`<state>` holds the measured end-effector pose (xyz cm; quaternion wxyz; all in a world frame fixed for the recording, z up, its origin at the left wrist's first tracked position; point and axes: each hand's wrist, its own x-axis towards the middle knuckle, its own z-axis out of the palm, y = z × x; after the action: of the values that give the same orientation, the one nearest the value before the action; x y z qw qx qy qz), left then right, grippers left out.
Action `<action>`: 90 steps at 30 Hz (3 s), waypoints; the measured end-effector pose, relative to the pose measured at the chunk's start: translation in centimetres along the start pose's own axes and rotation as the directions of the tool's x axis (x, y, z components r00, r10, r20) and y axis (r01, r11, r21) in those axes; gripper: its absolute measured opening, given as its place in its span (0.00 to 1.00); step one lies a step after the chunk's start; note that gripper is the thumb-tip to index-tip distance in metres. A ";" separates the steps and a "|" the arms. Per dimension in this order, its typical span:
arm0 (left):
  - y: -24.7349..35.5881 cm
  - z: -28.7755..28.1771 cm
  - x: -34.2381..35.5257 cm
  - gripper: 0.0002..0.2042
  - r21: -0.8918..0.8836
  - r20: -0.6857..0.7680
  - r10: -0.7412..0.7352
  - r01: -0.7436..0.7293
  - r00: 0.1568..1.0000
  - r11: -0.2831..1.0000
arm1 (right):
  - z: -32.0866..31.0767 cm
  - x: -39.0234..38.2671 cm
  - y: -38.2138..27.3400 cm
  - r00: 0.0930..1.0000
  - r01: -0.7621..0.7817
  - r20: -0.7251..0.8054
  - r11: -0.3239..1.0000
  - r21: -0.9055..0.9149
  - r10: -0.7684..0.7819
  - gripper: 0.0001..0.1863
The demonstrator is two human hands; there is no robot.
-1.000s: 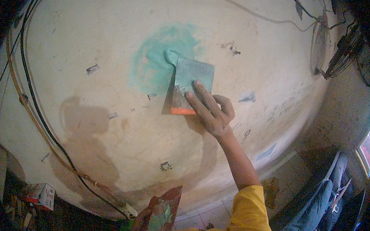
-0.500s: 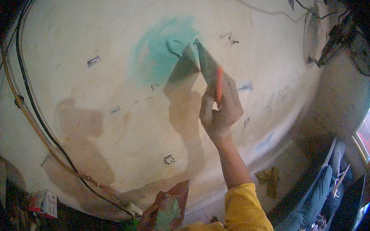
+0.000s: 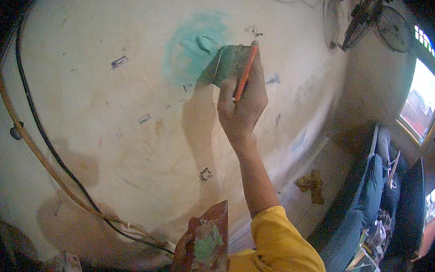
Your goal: The person applies green plaster to a wall using a putty knife, smoothing it over the surface and periodically picking up more material from a handheld palette.
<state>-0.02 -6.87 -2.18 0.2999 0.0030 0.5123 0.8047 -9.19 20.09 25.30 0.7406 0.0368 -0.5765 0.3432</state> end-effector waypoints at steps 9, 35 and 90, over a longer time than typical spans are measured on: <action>1.3 -2.0 -0.1 0.16 -0.056 0.013 -0.063 0.064 0.998 0.996 | 2.7 1.2 -1.7 0.990 0.138 0.052 0.986 -0.089 -0.134 0.34; 0.2 -1.9 0.9 0.16 -0.044 0.112 -0.157 0.163 0.981 0.986 | 3.9 2.6 -5.6 0.826 0.306 0.514 0.950 -0.063 -0.232 0.34; -0.2 -2.0 -0.5 0.16 0.011 0.070 -0.126 0.125 0.990 0.992 | -1.4 2.4 7.9 0.910 -0.404 0.123 0.785 0.470 0.395 0.31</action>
<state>-0.16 -8.69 -3.11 0.3678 -0.0001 0.5030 0.7821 -12.17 27.87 24.25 0.6125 0.1016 -0.4730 0.6252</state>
